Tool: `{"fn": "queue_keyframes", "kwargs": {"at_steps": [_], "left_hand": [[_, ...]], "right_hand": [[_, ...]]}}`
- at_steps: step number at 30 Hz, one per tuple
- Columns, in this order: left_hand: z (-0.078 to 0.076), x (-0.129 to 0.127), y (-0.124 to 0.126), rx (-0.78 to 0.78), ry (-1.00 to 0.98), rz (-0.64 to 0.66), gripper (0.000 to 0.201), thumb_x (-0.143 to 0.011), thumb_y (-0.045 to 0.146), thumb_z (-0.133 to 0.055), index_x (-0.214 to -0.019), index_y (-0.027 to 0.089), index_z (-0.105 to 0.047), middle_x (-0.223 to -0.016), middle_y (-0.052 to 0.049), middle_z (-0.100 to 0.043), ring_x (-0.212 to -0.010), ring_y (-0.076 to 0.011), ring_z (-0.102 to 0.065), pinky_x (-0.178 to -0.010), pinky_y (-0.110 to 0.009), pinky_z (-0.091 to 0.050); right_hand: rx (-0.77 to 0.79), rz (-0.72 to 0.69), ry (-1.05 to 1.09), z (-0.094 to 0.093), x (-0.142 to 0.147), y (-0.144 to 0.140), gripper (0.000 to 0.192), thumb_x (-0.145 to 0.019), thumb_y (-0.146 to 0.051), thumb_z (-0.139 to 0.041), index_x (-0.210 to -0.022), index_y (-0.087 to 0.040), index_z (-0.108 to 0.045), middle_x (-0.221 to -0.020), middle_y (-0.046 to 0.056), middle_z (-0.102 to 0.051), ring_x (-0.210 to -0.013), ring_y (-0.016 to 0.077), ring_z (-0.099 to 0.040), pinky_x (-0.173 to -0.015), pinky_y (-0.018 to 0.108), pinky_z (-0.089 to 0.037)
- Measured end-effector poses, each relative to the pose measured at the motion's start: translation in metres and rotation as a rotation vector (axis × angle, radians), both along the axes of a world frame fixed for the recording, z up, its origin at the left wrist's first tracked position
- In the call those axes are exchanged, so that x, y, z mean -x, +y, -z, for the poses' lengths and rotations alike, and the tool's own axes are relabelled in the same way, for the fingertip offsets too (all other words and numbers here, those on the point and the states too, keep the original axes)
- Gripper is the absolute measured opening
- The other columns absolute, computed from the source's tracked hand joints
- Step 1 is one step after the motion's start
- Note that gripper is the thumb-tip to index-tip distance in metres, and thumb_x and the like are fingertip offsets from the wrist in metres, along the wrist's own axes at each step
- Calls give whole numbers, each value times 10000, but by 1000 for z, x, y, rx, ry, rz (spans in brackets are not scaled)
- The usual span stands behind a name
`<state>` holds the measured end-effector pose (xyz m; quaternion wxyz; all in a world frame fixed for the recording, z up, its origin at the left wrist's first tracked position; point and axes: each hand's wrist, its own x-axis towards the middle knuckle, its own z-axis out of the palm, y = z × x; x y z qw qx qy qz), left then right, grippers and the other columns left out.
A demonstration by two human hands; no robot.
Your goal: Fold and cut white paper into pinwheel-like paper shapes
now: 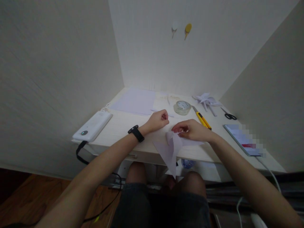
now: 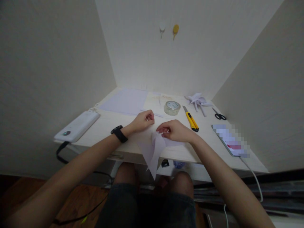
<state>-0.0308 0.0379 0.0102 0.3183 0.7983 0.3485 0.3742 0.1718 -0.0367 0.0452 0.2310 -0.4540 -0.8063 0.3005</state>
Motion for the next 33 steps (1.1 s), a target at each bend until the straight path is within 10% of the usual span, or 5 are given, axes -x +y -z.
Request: {"fn": "queue_keyframes", "kwargs": {"at_steps": [7,13,17,24,33], "left_hand": [[8,0,16,243,-200,-187,302,-863,465,-590,-918,169,-573,-906,-68,-654,-815,-178,-607,-703,-283,-453],[10,-3,11,401,-265,-142,730,-720,409,-796,-1301,133,-450,-1046,-137,-672,-823,-193,-646,-703,-293,-476],[6,0,7,611,-330,119,807,-667,193,-805,-1364,167,-399,-890,-70,-707,-618,-141,-625,-585,-253,-456],[9,3,11,542,-358,114,463,-637,56,-725,-1066,138,-569,-864,-68,-713,-689,-148,-657,-624,-246,-478],[14,2,16,391,-199,40,242,-742,148,-660,-983,136,-641,-734,-35,-691,-587,-132,-605,-539,-222,-407]], "right_hand": [[-408,700,131,32,-11,8,218,-731,-231,-609,-897,-204,-747,-921,82,-756,-800,250,-679,-771,403,-525],[-496,870,228,47,-3,6,263,-746,-234,-551,-982,-191,-660,-959,104,-721,-816,253,-654,-760,397,-503],[-498,815,226,46,-1,4,309,-722,-234,-575,-1028,-215,-611,-1036,84,-685,-797,223,-604,-688,346,-470],[-106,282,569,32,-28,6,616,-618,-337,-790,-1201,-291,-595,-1086,41,-647,-767,165,-548,-607,271,-435],[-192,305,306,22,-21,13,444,-655,-428,-819,-1043,-228,-735,-767,11,-650,-662,159,-547,-625,297,-421]]}}
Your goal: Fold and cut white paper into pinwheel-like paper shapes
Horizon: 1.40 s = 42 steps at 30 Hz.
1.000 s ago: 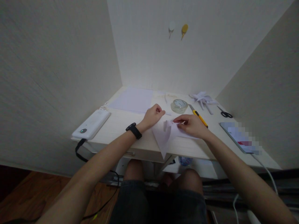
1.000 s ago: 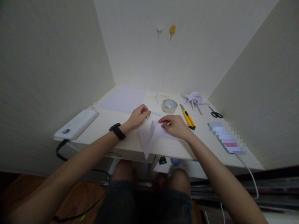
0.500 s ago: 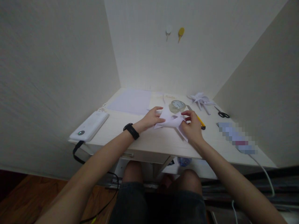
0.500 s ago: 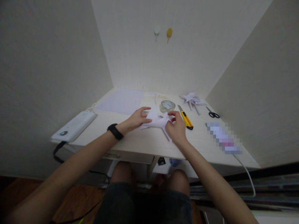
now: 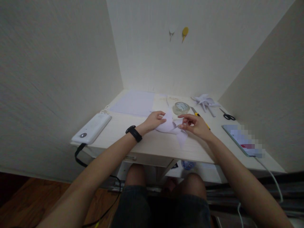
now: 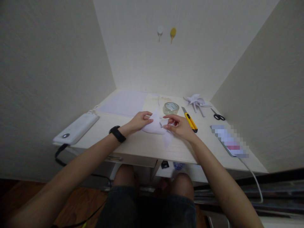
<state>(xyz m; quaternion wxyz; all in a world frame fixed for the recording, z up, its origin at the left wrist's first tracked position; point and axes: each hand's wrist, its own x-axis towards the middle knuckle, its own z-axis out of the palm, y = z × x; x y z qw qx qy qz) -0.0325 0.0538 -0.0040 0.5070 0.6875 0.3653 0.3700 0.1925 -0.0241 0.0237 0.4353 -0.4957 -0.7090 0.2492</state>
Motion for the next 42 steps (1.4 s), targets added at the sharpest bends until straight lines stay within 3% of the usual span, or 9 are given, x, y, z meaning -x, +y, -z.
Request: {"fn": "queue_keyframes", "kwargs": {"at_steps": [5,9,15,20,27,29,33,37,42], "left_hand": [[6,1,7,-100,114,-37,239,-760,167,-663,-998,140,-667,-791,-53,-717,-661,-151,-643,-585,-230,-443],[4,1,5,-92,124,-57,297,-810,191,-648,-1101,131,-643,-812,-64,-716,-659,-143,-639,-590,-226,-456],[-14,8,-5,77,76,-54,400,-891,260,-585,-1280,221,-498,-747,-16,-679,-533,-122,-624,-496,-203,-464],[-27,18,-4,201,70,79,198,-888,231,-556,-1078,172,-561,-735,-53,-680,-564,-156,-682,-449,-184,-457],[-39,29,1,328,-160,145,383,-806,105,-542,-1178,188,-505,-816,-62,-698,-673,-177,-722,-569,-241,-553],[-40,32,1,329,-208,202,348,-772,81,-559,-1112,155,-559,-805,-59,-690,-698,-178,-725,-618,-257,-569],[-37,36,1,310,-172,337,207,-705,59,-667,-910,88,-675,-808,-54,-689,-803,-173,-722,-827,-312,-577],[-34,37,3,197,-77,427,341,-688,111,-796,-1020,117,-719,-1013,-84,-737,-939,-158,-698,-947,-323,-530],[-34,44,8,220,-44,425,437,-686,230,-857,-1088,123,-722,-1010,-112,-754,-948,-177,-712,-976,-368,-520]], "right_hand": [[61,-99,-32,3,4,5,444,-696,-422,-780,-1078,-200,-728,-767,21,-659,-628,149,-549,-601,292,-426],[29,-82,-20,9,4,6,392,-662,-377,-797,-1003,-191,-749,-774,24,-662,-649,144,-559,-613,283,-438],[197,-102,263,17,-1,5,385,-624,-365,-849,-955,-201,-742,-748,15,-665,-641,138,-590,-602,278,-471],[218,-59,419,21,-6,5,366,-577,-334,-892,-893,-219,-751,-823,35,-721,-716,154,-642,-665,292,-509],[236,-68,447,22,-10,6,348,-582,-329,-897,-885,-223,-763,-787,28,-723,-701,143,-636,-657,278,-504],[241,-84,454,22,-10,6,333,-583,-322,-898,-875,-232,-764,-794,24,-726,-709,138,-637,-668,272,-506],[238,-101,469,19,-11,5,315,-584,-298,-895,-866,-237,-769,-814,24,-731,-722,134,-640,-678,263,-508],[255,-131,492,16,-15,4,320,-578,-271,-895,-872,-227,-774,-847,29,-737,-736,129,-642,-694,256,-513],[308,-182,527,14,-22,4,338,-561,-259,-908,-868,-217,-773,-780,18,-724,-694,115,-631,-675,242,-509]]}}
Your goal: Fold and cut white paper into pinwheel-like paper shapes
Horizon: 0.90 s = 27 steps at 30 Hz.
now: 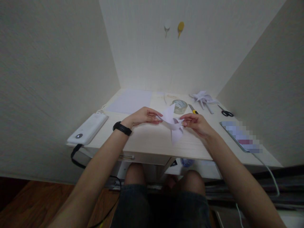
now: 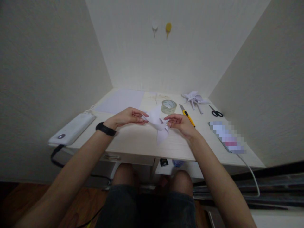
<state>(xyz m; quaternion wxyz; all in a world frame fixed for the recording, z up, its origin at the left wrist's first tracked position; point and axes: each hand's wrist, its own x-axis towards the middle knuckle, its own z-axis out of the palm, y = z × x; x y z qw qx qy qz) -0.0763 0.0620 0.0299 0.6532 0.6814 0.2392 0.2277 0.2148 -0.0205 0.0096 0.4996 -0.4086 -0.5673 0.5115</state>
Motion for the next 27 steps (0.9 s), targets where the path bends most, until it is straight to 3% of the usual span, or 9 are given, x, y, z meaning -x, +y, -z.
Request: {"fn": "queue_keyframes", "kwargs": {"at_steps": [4,7,13,17,22,25,27], "left_hand": [[-4,7,0,44,9,55,527,-638,205,-889,-1133,154,-714,-1121,-117,-734,-1059,-205,-691,-1012,-379,-498],[-6,9,-2,106,2,84,520,-651,250,-888,-1130,144,-715,-1071,-122,-746,-1035,-208,-701,-976,-373,-524],[3,0,-1,87,24,-56,371,-699,366,-852,-933,101,-740,-878,-111,-750,-805,-166,-721,-754,-279,-582],[3,-3,-1,-83,60,-135,289,-723,367,-824,-832,110,-750,-835,-98,-716,-666,-116,-648,-617,-234,-534],[-7,-3,-11,-451,57,-61,113,-721,290,-817,-761,190,-784,-1128,-90,-656,-988,-169,-607,-841,-300,-494],[-7,-6,-19,-517,145,43,53,-770,258,-775,-795,217,-795,-1060,-70,-669,-953,-163,-607,-869,-310,-468],[-5,-9,-25,-620,209,33,40,-757,234,-782,-792,235,-800,-980,-53,-664,-888,-153,-600,-849,-296,-459]], "right_hand": [[19,-39,26,0,-4,-1,339,-578,-276,-905,-879,-213,-763,-765,14,-717,-672,117,-625,-672,256,-513],[21,-60,40,0,-5,-3,351,-586,-293,-902,-895,-213,-754,-777,15,-719,-674,124,-630,-680,269,-521],[33,-112,59,-2,-5,-6,357,-606,-298,-892,-923,-224,-746,-794,11,-720,-673,119,-633,-665,255,-522],[54,-128,41,-4,-4,-7,373,-597,-304,-893,-929,-217,-748,-768,12,-711,-633,116,-615,-608,246,-511],[80,-212,90,-4,-2,-8,396,-586,-303,-898,-939,-201,-751,-800,25,-724,-643,106,-624,-592,220,-493],[96,-283,82,-6,-1,-9,371,-610,-291,-879,-943,-187,-755,-770,28,-718,-598,95,-601,-540,205,-472],[106,-310,52,-7,0,-10,349,-626,-274,-865,-943,-180,-755,-763,30,-717,-582,91,-589,-512,197,-458]]}}
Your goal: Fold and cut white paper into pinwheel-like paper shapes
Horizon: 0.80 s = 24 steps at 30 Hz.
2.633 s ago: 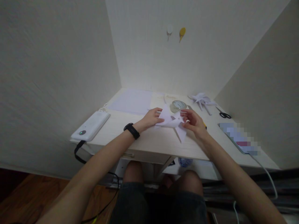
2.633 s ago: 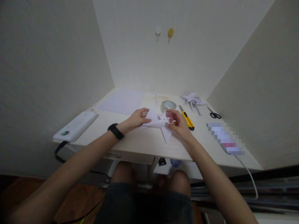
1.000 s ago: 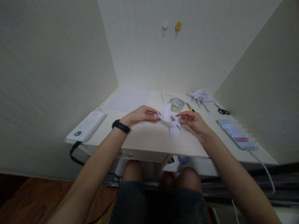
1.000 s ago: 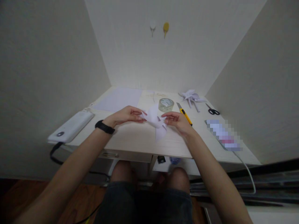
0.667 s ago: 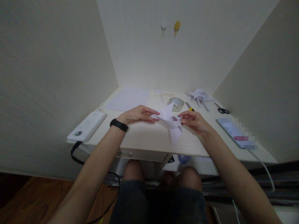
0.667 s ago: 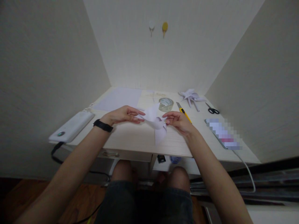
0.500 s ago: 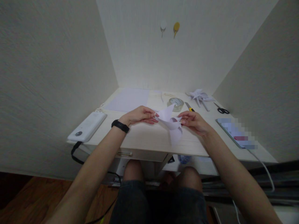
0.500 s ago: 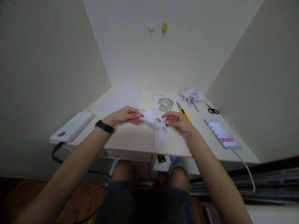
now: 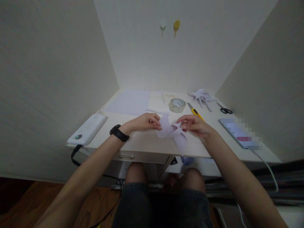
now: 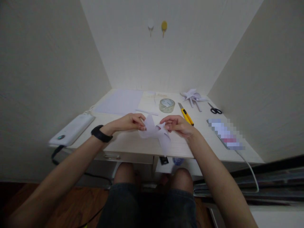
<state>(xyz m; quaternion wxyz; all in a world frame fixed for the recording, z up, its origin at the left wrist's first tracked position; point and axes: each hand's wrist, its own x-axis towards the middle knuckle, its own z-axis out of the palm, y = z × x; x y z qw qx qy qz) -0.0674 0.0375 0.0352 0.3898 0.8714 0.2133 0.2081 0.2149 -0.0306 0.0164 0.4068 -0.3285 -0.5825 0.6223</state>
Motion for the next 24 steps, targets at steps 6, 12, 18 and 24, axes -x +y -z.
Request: {"fn": "queue_keyframes", "kwargs": {"at_steps": [6,12,18,24], "left_hand": [[-5,-7,-16,-274,35,-54,20,-762,276,-780,-768,269,-798,-1078,-48,-683,-974,-182,-607,-875,-283,-439],[-15,-16,-19,-34,227,113,78,-801,234,-695,-773,224,-767,-665,13,-703,-590,-113,-616,-619,-209,-431],[-15,-24,-20,202,314,170,121,-851,261,-624,-756,201,-670,-590,38,-602,-426,-93,-585,-443,-194,-368],[-3,-30,-30,286,237,-57,153,-879,294,-618,-837,165,-689,-652,-1,-680,-440,-101,-620,-388,-168,-351]], "right_hand": [[15,-27,-61,1,4,0,345,-622,-217,-861,-946,-167,-756,-742,30,-714,-603,90,-599,-520,179,-447],[9,-14,-66,3,10,1,339,-619,-245,-868,-931,-168,-760,-710,26,-704,-559,85,-577,-480,170,-426],[9,-24,-61,4,21,0,302,-626,-238,-843,-907,-166,-762,-741,34,-717,-536,84,-567,-447,171,-404],[43,14,-52,4,28,-2,286,-603,-222,-843,-872,-163,-768,-692,20,-704,-473,63,-517,-404,159,-365]]}}
